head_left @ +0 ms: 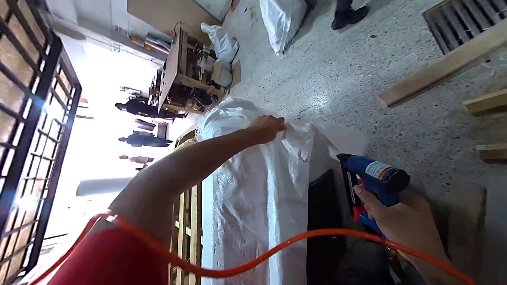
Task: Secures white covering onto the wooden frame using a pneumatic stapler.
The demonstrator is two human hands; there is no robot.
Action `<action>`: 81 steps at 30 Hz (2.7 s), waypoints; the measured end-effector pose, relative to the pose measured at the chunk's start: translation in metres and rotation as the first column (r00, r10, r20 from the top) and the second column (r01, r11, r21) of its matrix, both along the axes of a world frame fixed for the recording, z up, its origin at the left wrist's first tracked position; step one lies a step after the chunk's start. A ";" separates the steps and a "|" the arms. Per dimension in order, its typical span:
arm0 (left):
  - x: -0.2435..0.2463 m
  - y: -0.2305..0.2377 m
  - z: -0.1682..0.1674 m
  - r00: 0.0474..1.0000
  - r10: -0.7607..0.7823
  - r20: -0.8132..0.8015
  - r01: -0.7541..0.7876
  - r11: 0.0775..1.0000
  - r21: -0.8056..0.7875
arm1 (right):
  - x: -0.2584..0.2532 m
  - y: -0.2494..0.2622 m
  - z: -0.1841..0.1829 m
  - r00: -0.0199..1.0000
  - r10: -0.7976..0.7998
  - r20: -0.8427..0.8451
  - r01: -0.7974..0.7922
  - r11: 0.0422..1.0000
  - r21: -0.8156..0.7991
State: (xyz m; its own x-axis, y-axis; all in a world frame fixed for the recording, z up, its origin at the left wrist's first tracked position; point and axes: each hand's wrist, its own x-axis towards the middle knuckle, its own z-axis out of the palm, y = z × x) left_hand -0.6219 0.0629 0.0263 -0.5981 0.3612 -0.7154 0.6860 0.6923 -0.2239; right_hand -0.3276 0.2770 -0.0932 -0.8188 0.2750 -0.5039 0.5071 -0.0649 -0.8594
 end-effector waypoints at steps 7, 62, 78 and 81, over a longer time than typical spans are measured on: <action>-0.023 -0.008 -0.016 0.998 -0.018 0.055 0.018 1.000 -0.001 | -0.059 -0.049 0.028 0.795 0.242 -0.557 -0.293 0.956 -0.003; 0.066 -0.048 -0.029 0.576 -0.342 0.742 0.531 0.847 -0.021 | 0.038 -0.036 0.058 0.732 0.589 -0.341 -0.544 0.808 0.228; 0.104 -0.030 -0.025 0.707 -0.397 0.585 0.479 0.878 0.017 | 0.009 -0.090 0.053 0.576 0.687 -0.443 -0.572 0.726 0.383; 0.092 -0.026 -0.028 0.669 -0.375 0.641 0.495 0.869 -0.009 | -0.017 -0.113 0.040 0.633 0.578 -0.515 -0.517 0.811 0.274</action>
